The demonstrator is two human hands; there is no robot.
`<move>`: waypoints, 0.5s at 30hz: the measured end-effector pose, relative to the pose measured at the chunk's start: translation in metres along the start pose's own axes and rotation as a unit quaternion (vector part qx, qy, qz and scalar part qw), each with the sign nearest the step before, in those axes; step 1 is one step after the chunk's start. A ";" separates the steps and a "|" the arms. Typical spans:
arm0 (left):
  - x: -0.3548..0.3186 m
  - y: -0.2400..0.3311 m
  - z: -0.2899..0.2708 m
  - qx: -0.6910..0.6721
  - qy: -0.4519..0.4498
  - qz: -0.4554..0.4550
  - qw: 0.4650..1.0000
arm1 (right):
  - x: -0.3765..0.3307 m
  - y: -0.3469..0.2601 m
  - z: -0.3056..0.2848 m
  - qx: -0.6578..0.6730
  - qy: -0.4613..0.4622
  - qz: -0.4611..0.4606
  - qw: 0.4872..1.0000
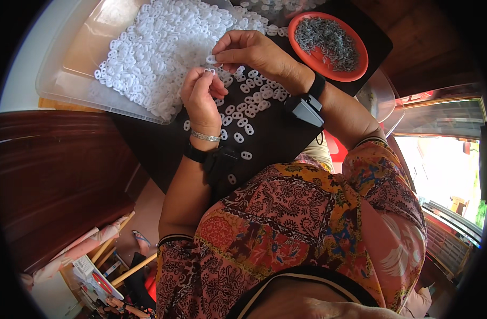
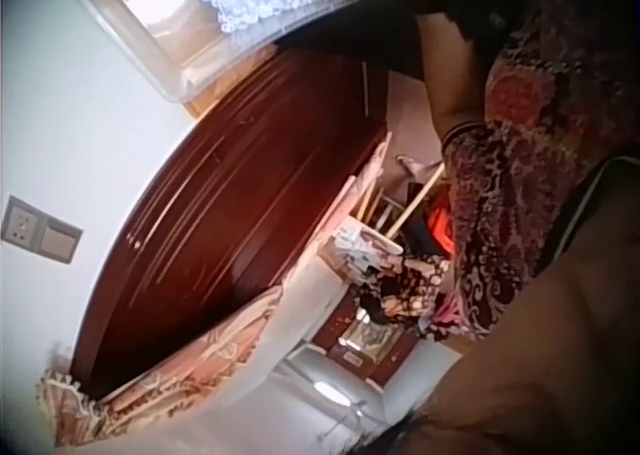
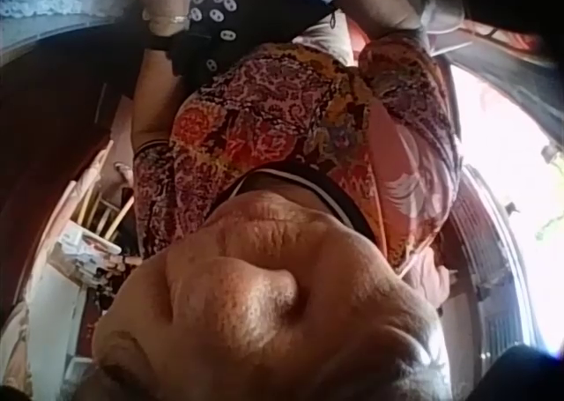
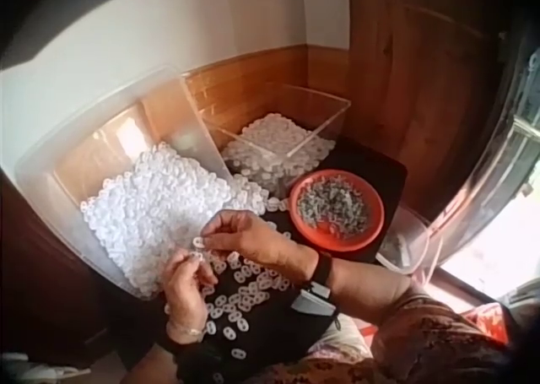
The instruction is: The recorder is manually assembling small white plastic components by inserting metal pins into designated holes.
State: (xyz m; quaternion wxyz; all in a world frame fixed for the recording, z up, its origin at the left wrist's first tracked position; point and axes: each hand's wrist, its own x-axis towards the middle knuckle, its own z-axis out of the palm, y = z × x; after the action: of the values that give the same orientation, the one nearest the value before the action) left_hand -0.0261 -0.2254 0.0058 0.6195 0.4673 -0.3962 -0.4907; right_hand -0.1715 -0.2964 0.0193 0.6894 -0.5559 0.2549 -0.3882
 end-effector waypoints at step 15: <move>-0.001 -0.001 -0.001 0.039 -0.004 -0.026 0.999 | -0.004 -0.003 0.002 -0.129 -0.005 -0.046 0.991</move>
State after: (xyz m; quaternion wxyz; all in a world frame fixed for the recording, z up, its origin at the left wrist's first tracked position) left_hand -0.0253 -0.2244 0.0045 0.5859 0.4993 -0.4057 -0.4928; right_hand -0.1733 -0.2926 0.0223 0.5950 -0.6532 0.2734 -0.3802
